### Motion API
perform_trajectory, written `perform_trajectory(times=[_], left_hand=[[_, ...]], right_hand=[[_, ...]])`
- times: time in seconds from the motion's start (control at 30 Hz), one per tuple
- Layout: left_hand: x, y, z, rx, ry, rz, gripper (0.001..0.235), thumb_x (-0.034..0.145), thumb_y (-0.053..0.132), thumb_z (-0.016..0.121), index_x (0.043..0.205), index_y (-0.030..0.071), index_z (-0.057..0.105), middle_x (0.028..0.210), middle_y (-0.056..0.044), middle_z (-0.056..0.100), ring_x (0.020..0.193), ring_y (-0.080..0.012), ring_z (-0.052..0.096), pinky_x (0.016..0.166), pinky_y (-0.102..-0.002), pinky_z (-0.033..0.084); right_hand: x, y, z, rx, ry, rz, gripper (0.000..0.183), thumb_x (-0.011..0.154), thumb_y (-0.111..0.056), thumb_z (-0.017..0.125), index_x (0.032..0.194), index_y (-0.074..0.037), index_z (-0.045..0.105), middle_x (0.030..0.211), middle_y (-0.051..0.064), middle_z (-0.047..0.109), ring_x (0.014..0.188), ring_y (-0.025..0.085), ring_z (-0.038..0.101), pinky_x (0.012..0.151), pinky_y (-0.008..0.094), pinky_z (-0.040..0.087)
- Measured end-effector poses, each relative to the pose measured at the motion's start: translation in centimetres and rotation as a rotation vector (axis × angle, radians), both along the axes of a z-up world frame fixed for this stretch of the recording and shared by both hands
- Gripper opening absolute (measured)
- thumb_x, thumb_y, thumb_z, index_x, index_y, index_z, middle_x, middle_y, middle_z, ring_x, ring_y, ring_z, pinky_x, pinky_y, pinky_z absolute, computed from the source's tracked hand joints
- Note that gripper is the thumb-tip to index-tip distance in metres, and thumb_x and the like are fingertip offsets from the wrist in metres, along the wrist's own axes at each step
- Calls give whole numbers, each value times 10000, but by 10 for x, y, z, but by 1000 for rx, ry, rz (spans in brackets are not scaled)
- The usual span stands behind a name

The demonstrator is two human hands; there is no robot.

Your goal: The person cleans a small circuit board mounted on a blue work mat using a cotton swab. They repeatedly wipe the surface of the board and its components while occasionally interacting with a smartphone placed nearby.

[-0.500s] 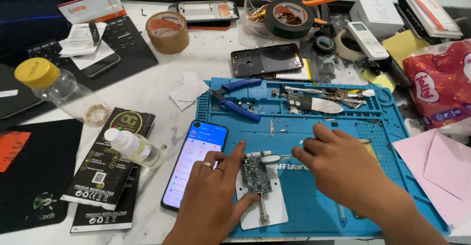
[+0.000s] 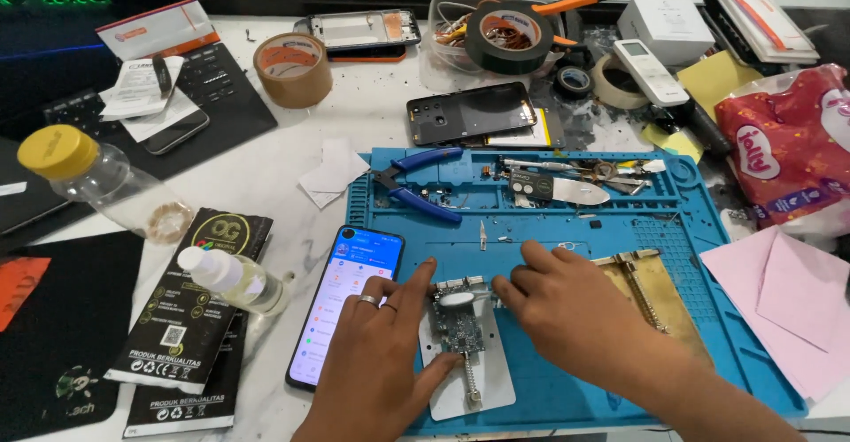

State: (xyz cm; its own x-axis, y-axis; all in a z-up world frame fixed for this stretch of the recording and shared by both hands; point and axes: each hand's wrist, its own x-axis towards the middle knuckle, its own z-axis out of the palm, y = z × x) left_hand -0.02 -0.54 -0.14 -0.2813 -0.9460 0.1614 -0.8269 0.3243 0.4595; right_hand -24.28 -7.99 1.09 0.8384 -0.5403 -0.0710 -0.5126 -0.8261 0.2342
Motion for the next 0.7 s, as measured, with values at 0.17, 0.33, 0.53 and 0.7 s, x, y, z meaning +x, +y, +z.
perform_trajectory(times=[0.17, 0.33, 0.53, 0.7], left_hand=[[0, -2, -1, 73, -44, 10, 1043, 770, 481, 872, 1554, 72, 318, 1179, -122, 651, 1092, -373, 483, 818, -521, 442], [-1, -2, -1, 82, -31, 5, 1018, 775, 465, 858, 1547, 66, 326, 1164, -103, 641, 1085, -376, 465, 794, -513, 439], [-1, -2, -6, 117, -70, 26, 1012, 817, 532, 803, 1567, 95, 283, 1335, -63, 593, 1132, -363, 453, 823, -524, 437], [0, 0, -12, 52, -77, 31, 1017, 802, 540, 795, 1563, 84, 298, 1213, -115, 651, 1110, -388, 468, 829, -489, 423]], right_hand=[[-19, -4, 22, 53, 52, -68, 325, 897, -132, 610, 1219, -116, 656, 895, 63, 708, 965, 331, 508, 694, 507, 498], [-4, 1, 9, 35, -21, 12, 314, 935, -169, 598, 1228, -61, 627, 851, 97, 692, 957, 332, 512, 676, 489, 480], [-15, -2, 25, 133, 113, -97, 327, 952, -204, 605, 1269, -128, 624, 970, 76, 661, 957, 331, 508, 696, 505, 492], [-1, 5, 3, 123, 37, 42, 351, 1001, -231, 581, 1294, -38, 573, 968, 138, 633, 951, 346, 511, 717, 503, 484]])
